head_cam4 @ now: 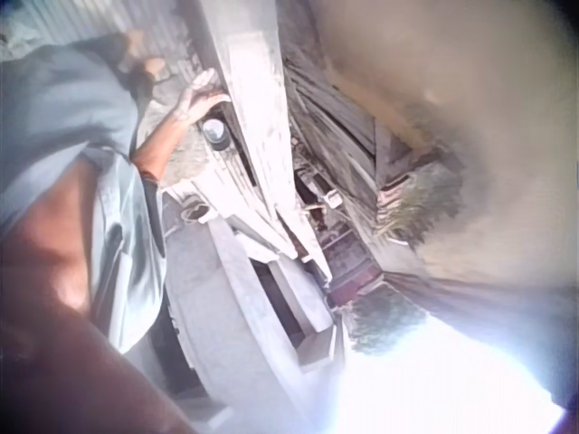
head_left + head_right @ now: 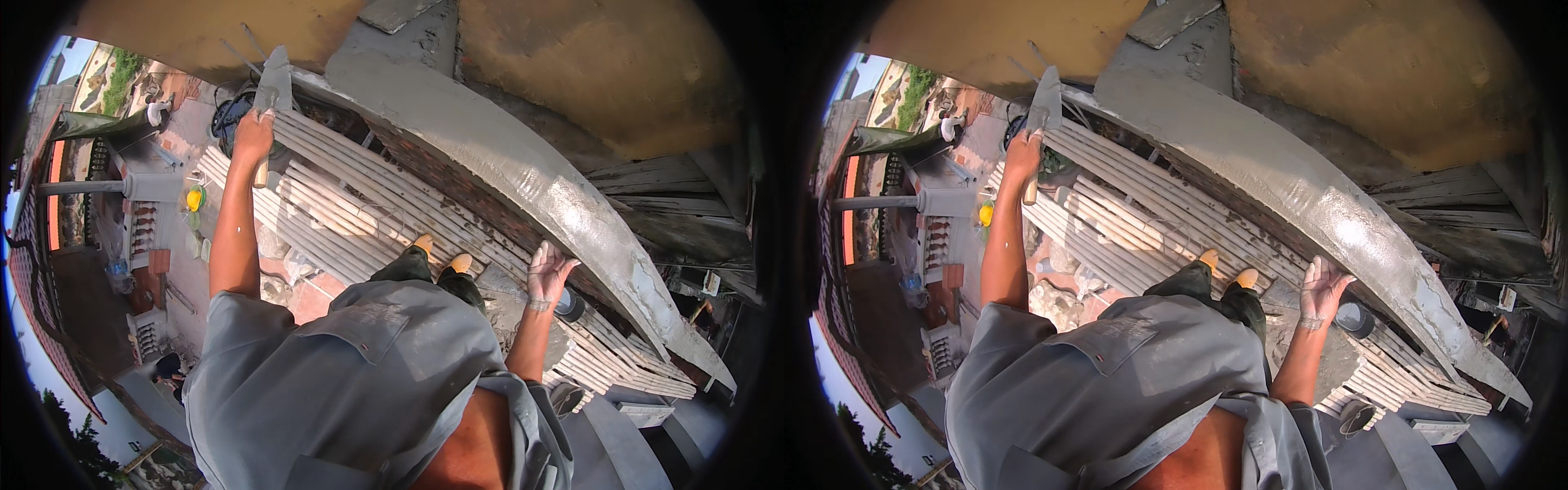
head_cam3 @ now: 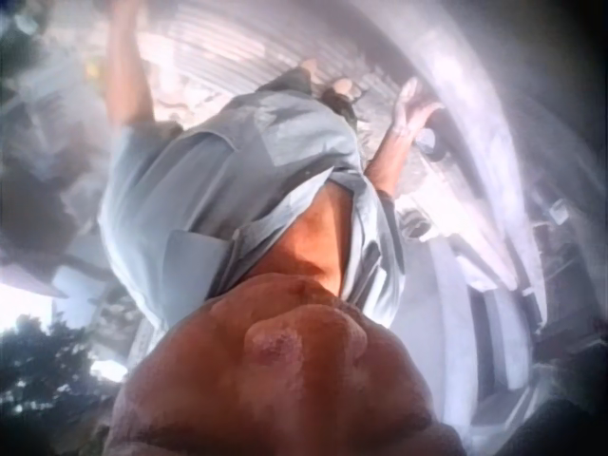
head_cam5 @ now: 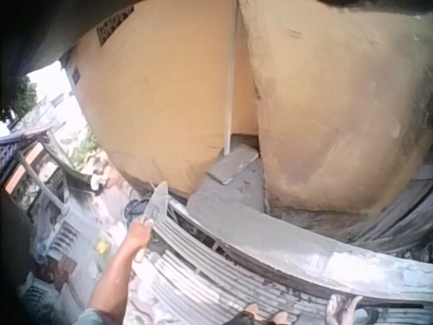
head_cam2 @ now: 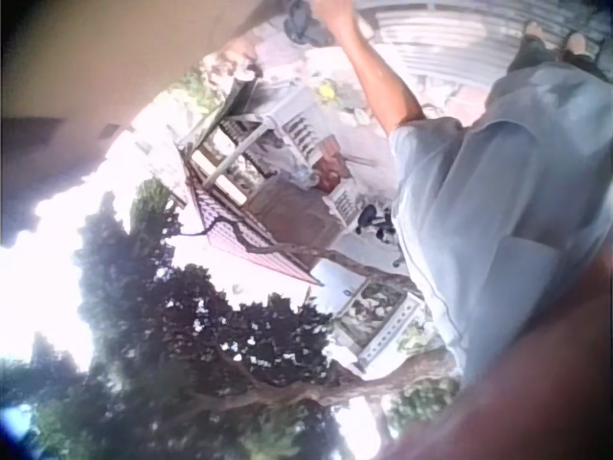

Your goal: The person applies wet cement to a curved wall section using a trowel and a straightedge. They repeatedly scoop cement from a nearby pile, spread it along the wall, and smooth the surface with the straightedge to create an even finish.

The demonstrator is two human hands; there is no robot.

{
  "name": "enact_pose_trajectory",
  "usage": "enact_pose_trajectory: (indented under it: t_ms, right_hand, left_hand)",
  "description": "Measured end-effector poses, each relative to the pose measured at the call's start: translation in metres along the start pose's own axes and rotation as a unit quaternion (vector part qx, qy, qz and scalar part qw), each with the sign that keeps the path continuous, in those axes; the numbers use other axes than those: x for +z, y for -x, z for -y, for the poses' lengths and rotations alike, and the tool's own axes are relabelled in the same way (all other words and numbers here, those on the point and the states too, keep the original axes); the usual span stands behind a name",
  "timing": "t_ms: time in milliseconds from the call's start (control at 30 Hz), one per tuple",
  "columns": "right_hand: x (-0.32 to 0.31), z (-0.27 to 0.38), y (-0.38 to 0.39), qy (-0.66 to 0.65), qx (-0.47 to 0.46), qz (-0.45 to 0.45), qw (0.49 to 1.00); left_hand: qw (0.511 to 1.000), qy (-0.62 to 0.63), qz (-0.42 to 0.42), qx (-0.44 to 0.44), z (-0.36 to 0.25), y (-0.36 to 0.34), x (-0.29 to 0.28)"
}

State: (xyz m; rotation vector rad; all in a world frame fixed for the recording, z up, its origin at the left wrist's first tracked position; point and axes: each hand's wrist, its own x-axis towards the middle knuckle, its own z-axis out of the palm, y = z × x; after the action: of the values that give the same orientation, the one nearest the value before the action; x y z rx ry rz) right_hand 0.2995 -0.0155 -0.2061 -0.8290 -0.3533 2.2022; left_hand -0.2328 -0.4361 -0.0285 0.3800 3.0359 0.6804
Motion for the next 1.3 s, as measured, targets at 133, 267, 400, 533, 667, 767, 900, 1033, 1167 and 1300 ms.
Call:
enact_pose_trajectory:
  t_ms: [133,267,400,533,667,767,900,1033,1167,1300]
  right_hand:
    - [0.004,0.000,0.000,0.006,-0.001,-0.018,1.000]
    - [0.007,0.000,0.002,0.008,-0.002,-0.005,1.000]
    - [0.009,-0.001,0.003,0.011,-0.009,-0.044,0.999]
    - [0.008,-0.001,0.002,0.018,-0.019,-0.013,1.000]
    - [0.007,0.000,0.002,0.004,0.004,0.010,1.000]
    - [0.008,-0.002,0.002,0.007,-0.010,-0.008,1.000]
    - [0.010,-0.002,0.003,0.014,-0.018,-0.024,0.999]
    - [0.008,0.000,0.002,0.010,-0.001,-0.001,1.000]
    - [0.004,-0.002,0.001,0.015,-0.009,-0.011,1.000]
    - [0.002,-0.002,0.000,0.007,-0.001,-0.016,1.000]
  left_hand:
    - [0.997,-0.002,0.078,0.024,0.000,0.022,-0.005]
    - [0.986,0.010,0.140,0.089,-0.035,0.062,-0.017]
    - [0.957,0.090,0.256,0.105,-0.087,0.119,-0.017]
    - [0.916,0.080,0.377,0.110,-0.137,0.154,-0.009]
    - [0.901,0.124,0.376,0.176,-0.169,0.162,-0.021]
    - [0.932,0.137,0.236,0.237,-0.174,0.162,-0.038]
    - [0.933,0.142,0.028,0.329,-0.167,0.146,-0.038]
    - [0.973,-0.099,0.131,0.162,-0.157,0.135,-0.032]
    - [0.959,0.047,0.139,0.244,-0.171,0.149,-0.018]
    - [0.936,-0.013,0.242,0.256,-0.195,0.152,0.006]
